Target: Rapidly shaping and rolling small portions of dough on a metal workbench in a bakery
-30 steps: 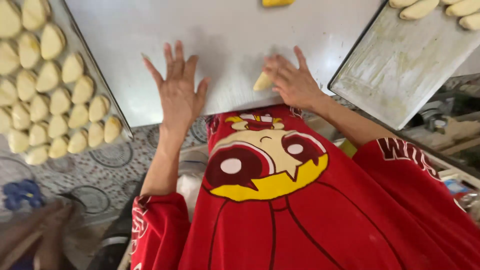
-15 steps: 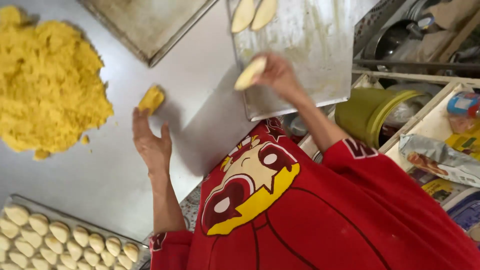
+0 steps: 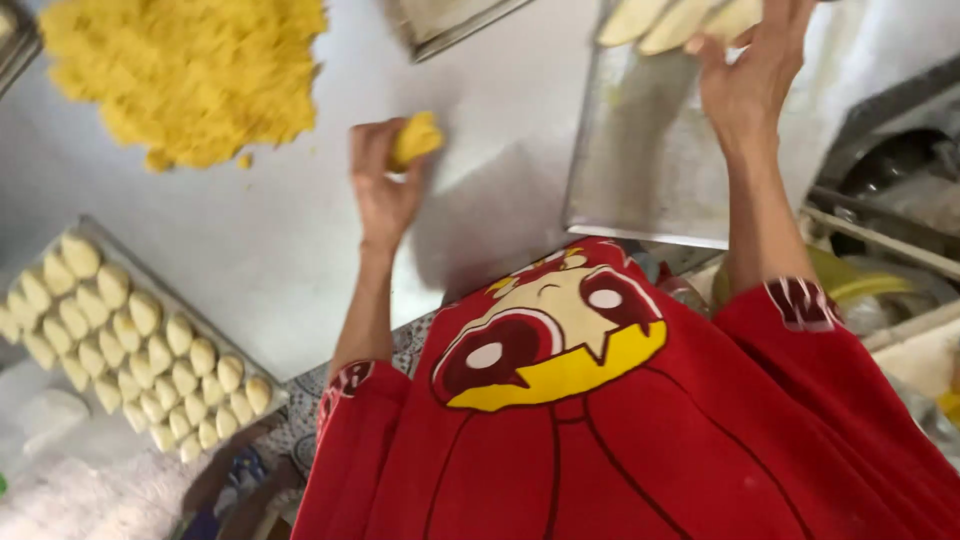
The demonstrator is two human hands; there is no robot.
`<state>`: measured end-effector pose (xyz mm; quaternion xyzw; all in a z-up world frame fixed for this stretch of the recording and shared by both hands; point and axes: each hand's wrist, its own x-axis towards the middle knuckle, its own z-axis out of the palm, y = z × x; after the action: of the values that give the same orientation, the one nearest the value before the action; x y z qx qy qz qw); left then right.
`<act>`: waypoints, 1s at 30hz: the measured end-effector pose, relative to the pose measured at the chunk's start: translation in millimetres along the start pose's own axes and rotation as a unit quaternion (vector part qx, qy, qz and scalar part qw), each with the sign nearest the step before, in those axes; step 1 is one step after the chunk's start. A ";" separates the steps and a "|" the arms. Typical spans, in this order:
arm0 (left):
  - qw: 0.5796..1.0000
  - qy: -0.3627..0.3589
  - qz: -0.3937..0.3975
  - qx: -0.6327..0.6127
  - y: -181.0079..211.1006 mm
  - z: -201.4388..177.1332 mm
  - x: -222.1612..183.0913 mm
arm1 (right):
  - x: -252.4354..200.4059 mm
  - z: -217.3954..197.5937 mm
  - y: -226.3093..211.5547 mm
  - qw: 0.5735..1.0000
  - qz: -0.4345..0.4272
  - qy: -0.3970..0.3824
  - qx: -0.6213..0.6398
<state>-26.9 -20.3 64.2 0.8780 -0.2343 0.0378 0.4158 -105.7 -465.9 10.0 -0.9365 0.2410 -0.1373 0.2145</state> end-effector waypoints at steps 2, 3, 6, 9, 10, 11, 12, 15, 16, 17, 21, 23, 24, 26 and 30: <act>0.992 -0.025 -0.021 -0.125 56.5 -16.7 10.4 | -34.8 7.0 -58.7 0.946 -0.144 -0.072 0.282; 0.990 -0.024 -0.021 -0.137 63.5 -19.2 7.9 | -45.0 -2.0 -113.9 0.949 -0.145 -0.071 0.271; 0.986 -0.044 0.024 -0.158 72.9 -30.4 -2.8 | -87.3 -12.8 -236.7 0.793 -0.117 -0.352 0.484; 0.990 -0.050 0.038 -0.130 65.7 -41.6 -17.9 | -109.0 4.1 -263.1 0.781 -0.094 -0.297 0.542; 0.988 -0.050 0.037 -0.143 67.1 -45.8 -19.4 | -109.9 0.5 -267.6 0.793 -0.044 -0.317 0.519; 0.985 -0.056 0.038 -0.161 70.8 -46.0 -20.0 | -111.0 -5.8 -267.6 0.804 0.010 -0.333 0.492; 0.985 -0.055 0.036 -0.161 66.7 -47.0 -27.0 | -110.9 -7.5 -265.3 0.804 0.011 -0.334 0.492; 0.973 -0.082 0.019 -0.216 41.6 -38.3 -33.5 | -89.7 -11.5 -234.4 0.802 0.016 -0.374 0.465; 0.965 -0.059 -0.072 -0.246 25.6 -32.6 -38.8 | -80.0 -12.4 -210.8 0.797 0.085 -0.329 0.500; 0.948 -0.038 -0.165 -0.271 9.6 -27.9 -44.6 | -71.4 -11.8 -186.7 0.782 0.155 -0.283 0.533; 0.932 -0.282 -0.217 0.064 -1.6 -30.6 23.2 | -47.9 -24.3 -91.6 0.739 0.236 -0.236 0.585; 0.966 -0.214 -0.135 0.057 0.1 -1.3 72.2 | -46.1 -34.9 -71.6 0.708 0.293 -0.208 0.608; 0.965 -0.219 -0.133 0.062 -11.2 20.6 101.1 | -49.6 -39.3 -67.5 0.705 0.296 -0.205 0.611; 0.990 -0.142 0.012 0.015 -31.8 65.5 154.4 | -57.4 -51.0 -58.8 0.726 0.291 -0.222 0.582; 0.990 -0.123 0.049 0.044 -62.5 117.5 253.7 | -78.9 -56.1 -38.2 0.710 0.339 -0.224 0.575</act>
<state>210.8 -170.5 9.4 0.8809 -0.3244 -0.0396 0.3422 -177.7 -414.2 64.6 -0.4907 0.3617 0.0462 0.7914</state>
